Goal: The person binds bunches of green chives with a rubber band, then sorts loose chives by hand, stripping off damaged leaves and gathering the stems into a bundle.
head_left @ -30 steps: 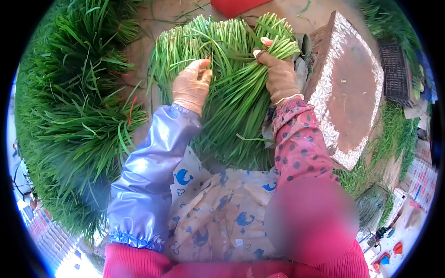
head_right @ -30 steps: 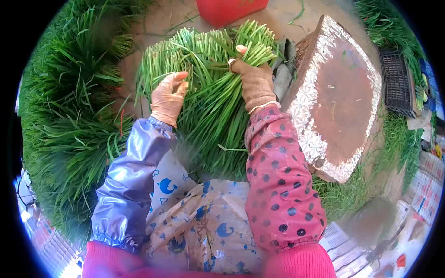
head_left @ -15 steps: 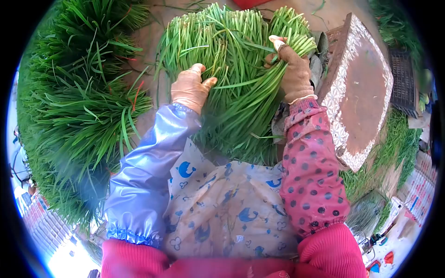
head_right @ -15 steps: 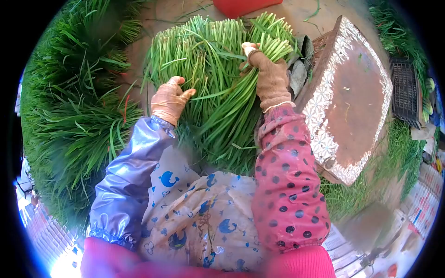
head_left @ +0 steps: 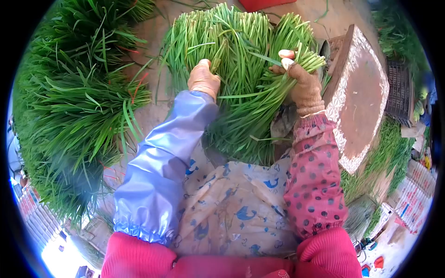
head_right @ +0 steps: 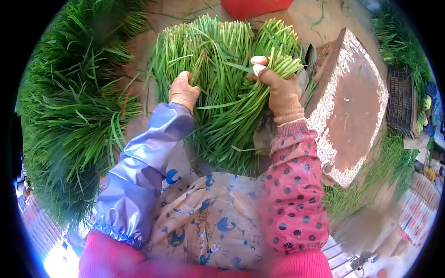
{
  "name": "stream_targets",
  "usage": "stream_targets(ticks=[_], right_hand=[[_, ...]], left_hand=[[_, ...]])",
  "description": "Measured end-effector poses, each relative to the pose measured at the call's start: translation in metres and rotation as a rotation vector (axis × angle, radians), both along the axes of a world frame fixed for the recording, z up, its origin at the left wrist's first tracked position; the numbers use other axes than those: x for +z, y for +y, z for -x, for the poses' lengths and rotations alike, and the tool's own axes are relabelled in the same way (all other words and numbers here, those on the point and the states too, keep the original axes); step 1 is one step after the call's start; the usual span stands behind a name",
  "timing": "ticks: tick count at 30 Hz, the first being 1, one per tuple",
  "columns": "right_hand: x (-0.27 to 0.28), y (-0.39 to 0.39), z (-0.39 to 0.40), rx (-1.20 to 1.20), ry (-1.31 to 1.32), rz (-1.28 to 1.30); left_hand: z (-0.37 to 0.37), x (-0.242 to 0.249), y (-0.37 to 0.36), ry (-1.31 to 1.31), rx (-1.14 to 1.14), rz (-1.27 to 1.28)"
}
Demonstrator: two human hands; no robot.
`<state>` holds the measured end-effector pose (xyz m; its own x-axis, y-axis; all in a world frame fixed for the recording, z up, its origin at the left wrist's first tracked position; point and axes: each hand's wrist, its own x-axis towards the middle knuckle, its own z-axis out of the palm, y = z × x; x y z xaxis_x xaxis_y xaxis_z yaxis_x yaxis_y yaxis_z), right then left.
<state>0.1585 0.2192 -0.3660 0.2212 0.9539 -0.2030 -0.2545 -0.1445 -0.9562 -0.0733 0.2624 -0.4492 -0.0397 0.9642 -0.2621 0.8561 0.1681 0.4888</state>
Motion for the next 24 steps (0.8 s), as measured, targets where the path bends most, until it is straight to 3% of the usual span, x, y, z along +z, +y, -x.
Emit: stream_targets(ticks=[2, 4, 5, 6, 8, 9, 11, 12, 14, 16, 21, 24], right_hand=[[0.009, 0.004, 0.007, 0.033, 0.018, 0.004], [0.026, 0.012, 0.020, 0.106, -0.226, 0.254], [0.027, 0.019, 0.028, 0.128, -0.347, 0.232], [0.032, 0.026, 0.043, 0.098, -0.441, 0.292], [0.020, 0.043, 0.061, 0.164, -0.595, 0.251], [0.021, 0.052, 0.071, 0.167, -0.598, 0.250], [0.028, 0.069, 0.088, 0.268, -0.887, 0.412], [0.021, 0.074, 0.092, 0.272, -0.890, 0.411], [0.003, 0.083, 0.100, 0.227, -1.063, 0.191], [0.009, 0.088, 0.099, 0.346, -1.017, 0.257], [0.017, 0.087, 0.097, 0.455, -0.926, 0.481], [0.018, 0.086, 0.103, 0.563, -0.868, 0.582]], left_hand=[[0.016, -0.004, 0.000, -0.116, 0.015, -0.059], [0.031, 0.007, -0.008, -0.326, 0.037, -0.008], [0.039, -0.001, -0.011, -0.376, 0.052, -0.061], [0.044, -0.006, -0.013, -0.376, 0.056, -0.060], [0.052, -0.013, -0.017, -0.209, -0.074, -0.349], [0.051, -0.004, -0.017, -0.149, -0.136, -0.374], [0.044, 0.011, -0.017, -0.116, -0.114, -0.435], [0.041, 0.013, -0.017, -0.080, -0.096, -0.496], [0.040, 0.011, -0.013, -0.104, -0.055, -0.463], [0.036, 0.023, -0.008, 0.043, -0.107, -0.547], [0.041, -0.003, 0.003, -0.180, -0.022, -0.495], [0.040, -0.001, -0.001, -0.144, -0.094, -0.542]])
